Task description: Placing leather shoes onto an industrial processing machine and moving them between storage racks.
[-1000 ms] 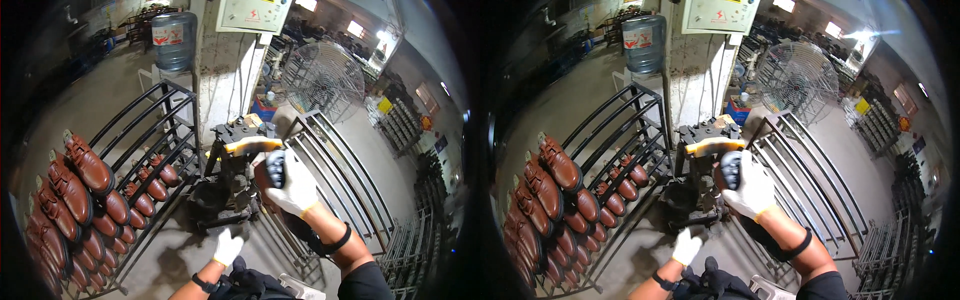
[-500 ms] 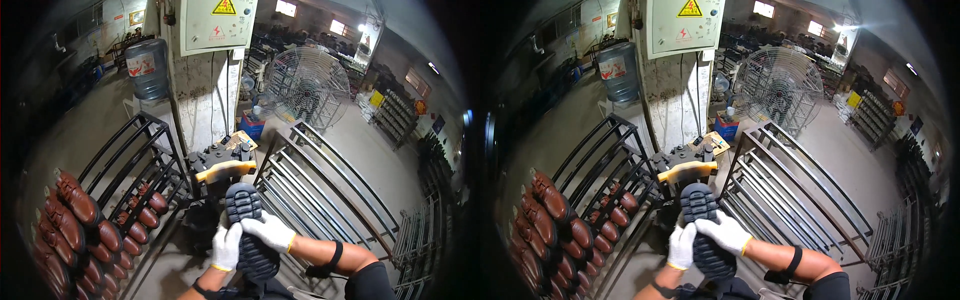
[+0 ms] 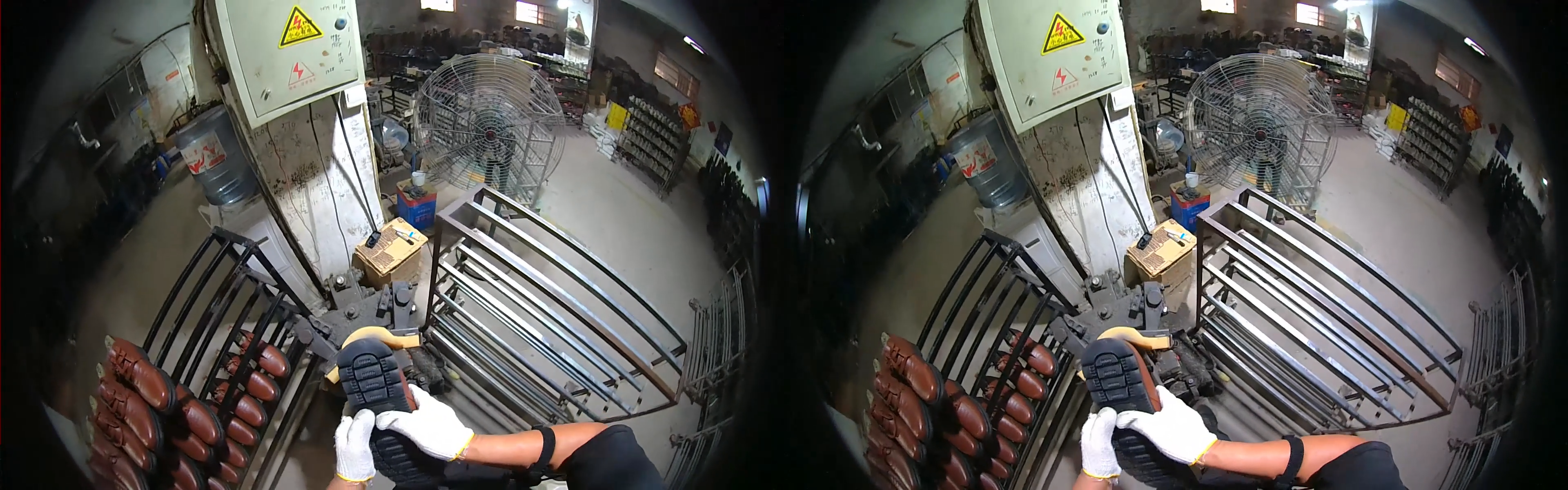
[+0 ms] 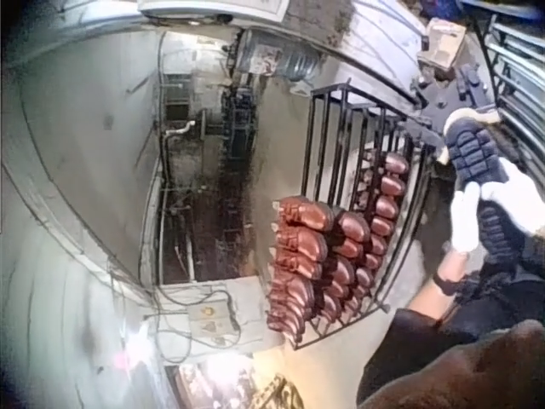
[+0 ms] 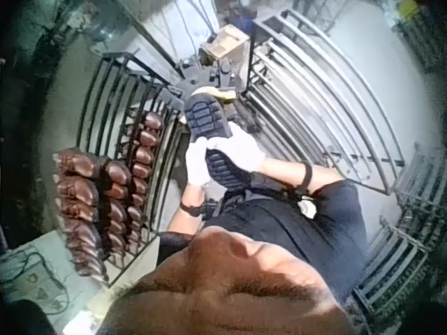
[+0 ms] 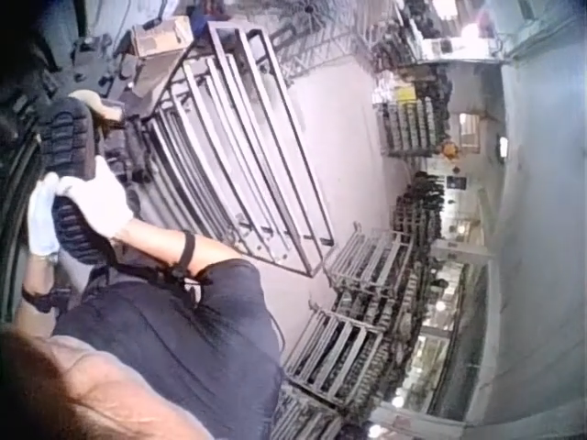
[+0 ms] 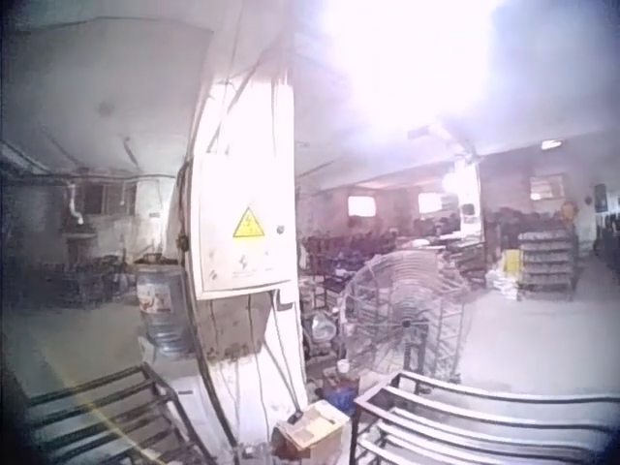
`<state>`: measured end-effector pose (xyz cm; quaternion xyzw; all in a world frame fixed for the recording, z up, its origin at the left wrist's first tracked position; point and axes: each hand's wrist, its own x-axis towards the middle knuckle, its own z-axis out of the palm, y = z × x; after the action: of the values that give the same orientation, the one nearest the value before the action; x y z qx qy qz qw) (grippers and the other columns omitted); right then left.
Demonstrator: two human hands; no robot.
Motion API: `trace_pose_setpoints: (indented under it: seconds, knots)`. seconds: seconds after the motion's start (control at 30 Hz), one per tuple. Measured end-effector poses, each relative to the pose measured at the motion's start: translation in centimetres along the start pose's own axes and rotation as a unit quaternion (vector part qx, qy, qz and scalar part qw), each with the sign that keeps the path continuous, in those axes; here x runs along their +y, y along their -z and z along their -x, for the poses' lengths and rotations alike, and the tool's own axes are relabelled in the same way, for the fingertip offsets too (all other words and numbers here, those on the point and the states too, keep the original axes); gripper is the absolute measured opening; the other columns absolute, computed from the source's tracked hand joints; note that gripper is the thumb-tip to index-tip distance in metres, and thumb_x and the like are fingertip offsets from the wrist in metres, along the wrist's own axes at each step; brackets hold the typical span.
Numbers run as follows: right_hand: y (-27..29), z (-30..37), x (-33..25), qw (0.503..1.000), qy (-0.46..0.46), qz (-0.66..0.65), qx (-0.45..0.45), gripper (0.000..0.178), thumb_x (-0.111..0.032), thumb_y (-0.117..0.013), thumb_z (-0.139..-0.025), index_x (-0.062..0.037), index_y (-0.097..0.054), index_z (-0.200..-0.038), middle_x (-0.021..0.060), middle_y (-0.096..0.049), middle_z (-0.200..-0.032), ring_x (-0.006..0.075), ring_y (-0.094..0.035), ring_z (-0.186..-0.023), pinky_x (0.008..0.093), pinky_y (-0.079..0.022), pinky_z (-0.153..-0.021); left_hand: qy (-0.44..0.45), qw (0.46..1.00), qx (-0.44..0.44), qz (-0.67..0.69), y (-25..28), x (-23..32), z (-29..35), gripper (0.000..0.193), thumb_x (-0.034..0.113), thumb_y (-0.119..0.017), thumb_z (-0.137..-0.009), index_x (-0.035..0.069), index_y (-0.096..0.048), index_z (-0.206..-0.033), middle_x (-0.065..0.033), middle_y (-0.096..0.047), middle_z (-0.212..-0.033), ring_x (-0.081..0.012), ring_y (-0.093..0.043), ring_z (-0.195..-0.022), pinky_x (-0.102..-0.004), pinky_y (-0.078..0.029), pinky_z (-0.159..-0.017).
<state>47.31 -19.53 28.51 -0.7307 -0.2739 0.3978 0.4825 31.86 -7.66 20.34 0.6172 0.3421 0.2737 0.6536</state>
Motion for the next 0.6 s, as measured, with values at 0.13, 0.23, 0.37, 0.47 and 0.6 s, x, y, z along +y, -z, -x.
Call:
trace_pose_setpoints:
  seconds: [0.13,0.23,0.37,0.47,0.6]
  knots:
    - [-1.2,1.6,4.4,0.998,0.046,0.049,0.004,0.046,-0.051,-0.058,-0.105,-0.0234,-0.067,-0.141,0.0232,-0.066,-0.140,0.0427,-0.065,-0.125,0.0423,-0.051,-0.109,0.028,0.981,-0.066,0.180,-0.7,0.7,1.5,0.028,0.015,-0.071,-0.104,-0.009,-0.074,-0.120,-0.0154,-0.078,-0.115,-0.0209,-0.073,-0.106,-0.0364,-0.056,-0.101]
    - [-1.1,2.3,3.6,0.999,-0.043,-0.002,0.018,0.054,-0.059,-0.058,-0.101,-0.0197,-0.069,-0.136,0.0276,-0.059,-0.147,0.0441,-0.061,-0.131,0.0447,-0.047,-0.111,0.062,0.984,-0.049,0.161,-2.3,2.3,3.1,0.027,0.003,-0.078,-0.097,-0.013,-0.072,-0.118,-0.0177,-0.077,-0.114,-0.0218,-0.074,-0.104,-0.0353,-0.058,-0.098]
    - [-1.7,2.5,5.5,0.996,0.034,0.068,0.038,0.061,-0.059,-0.056,-0.101,-0.0159,-0.064,-0.144,0.0313,-0.050,-0.156,0.0456,-0.059,-0.133,0.0435,-0.047,-0.112,0.026,0.986,-0.058,0.154,-2.3,-0.5,3.5,0.038,-0.002,-0.080,-0.091,-0.002,-0.071,-0.127,-0.0155,-0.076,-0.119,-0.0194,-0.073,-0.103,-0.0315,-0.060,-0.091]
    - [-1.9,1.6,6.8,0.995,0.032,0.033,0.089,0.098,-0.065,-0.066,-0.092,0.0060,-0.044,-0.157,0.0302,-0.066,-0.137,0.0435,-0.064,-0.127,0.0435,-0.049,-0.108,-0.043,0.996,-0.063,0.039,-2.9,-0.8,3.4,0.051,-0.002,-0.079,-0.088,0.002,-0.066,-0.137,-0.0054,-0.076,-0.119,-0.0169,-0.071,-0.099,-0.0325,-0.058,-0.092]
    - [-1.2,3.8,3.9,0.972,0.130,0.178,0.087,0.034,-0.041,-0.054,-0.105,-0.0153,-0.071,-0.118,0.0187,-0.073,-0.119,0.0414,-0.066,-0.124,0.0456,-0.054,-0.102,-0.108,0.989,-0.079,-0.062,-3.0,-0.4,3.5,0.035,-0.001,-0.070,-0.095,0.002,-0.068,-0.129,-0.0065,-0.075,-0.115,-0.0164,-0.069,-0.099,-0.0326,-0.056,-0.090]
